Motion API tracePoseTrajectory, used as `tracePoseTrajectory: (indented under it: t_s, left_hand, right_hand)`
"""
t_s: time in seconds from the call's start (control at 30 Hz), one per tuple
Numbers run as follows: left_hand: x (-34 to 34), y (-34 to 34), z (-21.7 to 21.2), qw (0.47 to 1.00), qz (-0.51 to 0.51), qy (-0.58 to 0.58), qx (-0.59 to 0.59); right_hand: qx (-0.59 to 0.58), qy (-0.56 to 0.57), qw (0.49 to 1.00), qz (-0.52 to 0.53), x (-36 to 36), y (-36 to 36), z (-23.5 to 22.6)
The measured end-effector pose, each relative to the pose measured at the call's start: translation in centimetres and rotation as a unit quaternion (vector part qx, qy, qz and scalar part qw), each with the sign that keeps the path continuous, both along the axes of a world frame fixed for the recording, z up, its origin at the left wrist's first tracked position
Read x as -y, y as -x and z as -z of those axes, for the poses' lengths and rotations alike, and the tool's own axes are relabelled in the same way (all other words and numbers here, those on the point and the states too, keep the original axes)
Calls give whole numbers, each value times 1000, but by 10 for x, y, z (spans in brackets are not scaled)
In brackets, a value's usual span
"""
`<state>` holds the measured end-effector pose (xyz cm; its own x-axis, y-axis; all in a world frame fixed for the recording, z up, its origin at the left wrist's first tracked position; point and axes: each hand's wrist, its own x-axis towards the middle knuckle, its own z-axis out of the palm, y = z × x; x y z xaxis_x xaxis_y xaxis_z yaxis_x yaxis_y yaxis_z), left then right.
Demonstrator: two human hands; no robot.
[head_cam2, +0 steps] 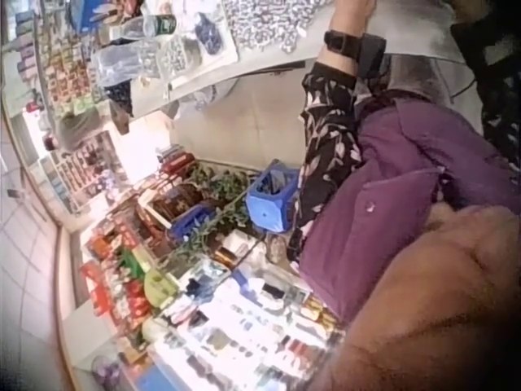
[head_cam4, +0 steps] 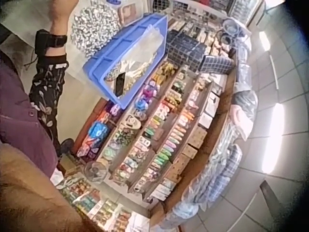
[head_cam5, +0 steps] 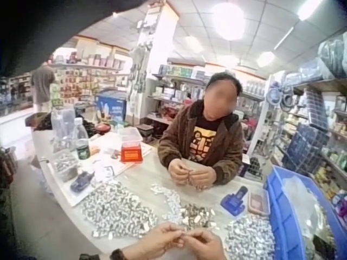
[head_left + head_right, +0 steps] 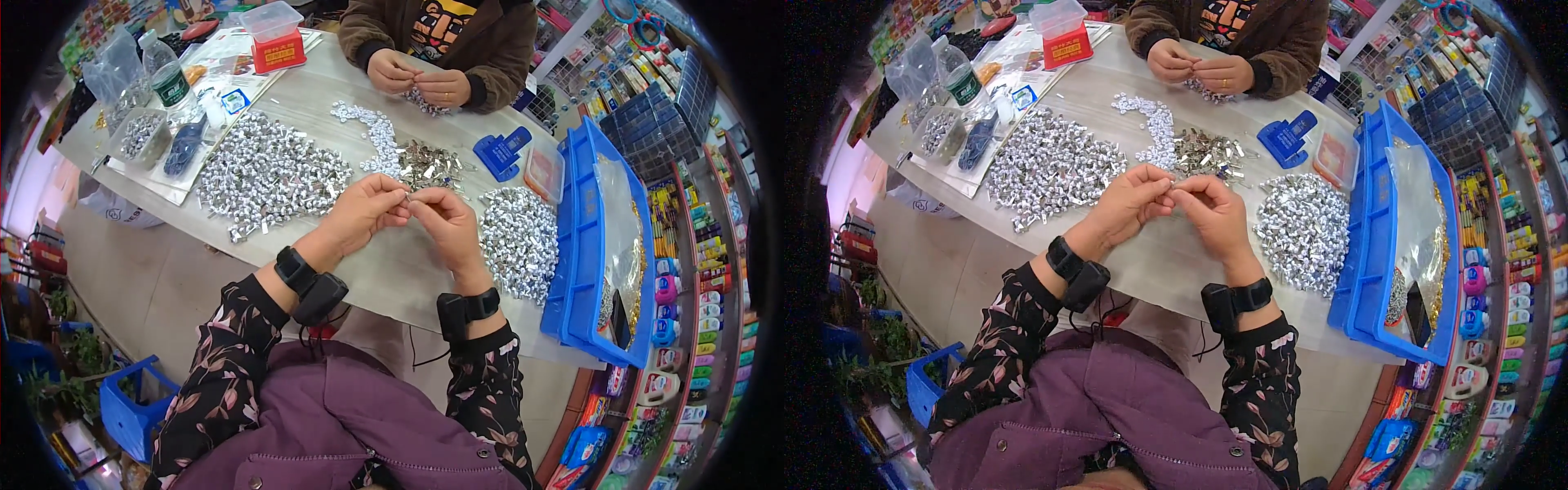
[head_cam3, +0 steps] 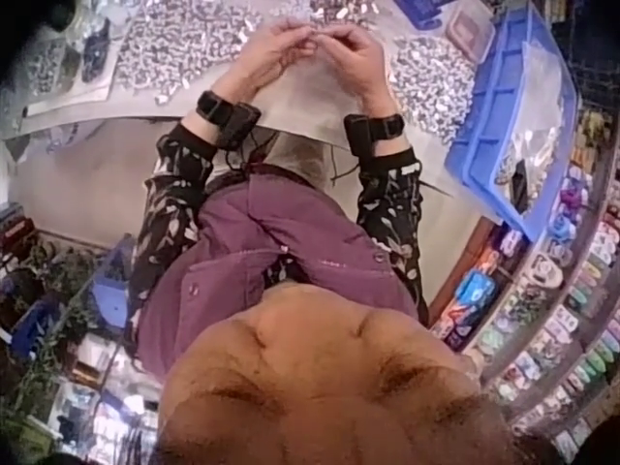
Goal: Sorting and organizing small silver-colored metal components on a table.
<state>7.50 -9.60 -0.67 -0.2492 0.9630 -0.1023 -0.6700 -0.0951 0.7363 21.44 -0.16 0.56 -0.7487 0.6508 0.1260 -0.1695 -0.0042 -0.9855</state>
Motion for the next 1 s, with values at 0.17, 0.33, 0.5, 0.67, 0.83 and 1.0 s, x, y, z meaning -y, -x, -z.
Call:
tracePoseTrajectory:
  t_s: [0.17,0.33,0.5,0.67,0.83,1.0]
  left_hand:
    - [1,-7,4,986,-45,-21,-159]
    - [3,-12,7,934,-82,-4,-349]
    - [6,-12,4,874,-89,6,-478]
    - [6,-13,1,924,-49,21,-380]
    - [4,-12,-6,975,-58,-16,-213]
    - [3,1,1,998,7,25,-50]
  right_hand:
    - [11,-58,997,-44,-2,1,2]
    - [57,25,995,-78,-3,-2,-2]
    - [72,-26,994,-84,-7,-1,7]
    - [111,-48,989,-90,-7,-2,3]
    - [21,17,997,-76,-5,-2,1]
    - [9,-2,997,-78,-7,-4,1]
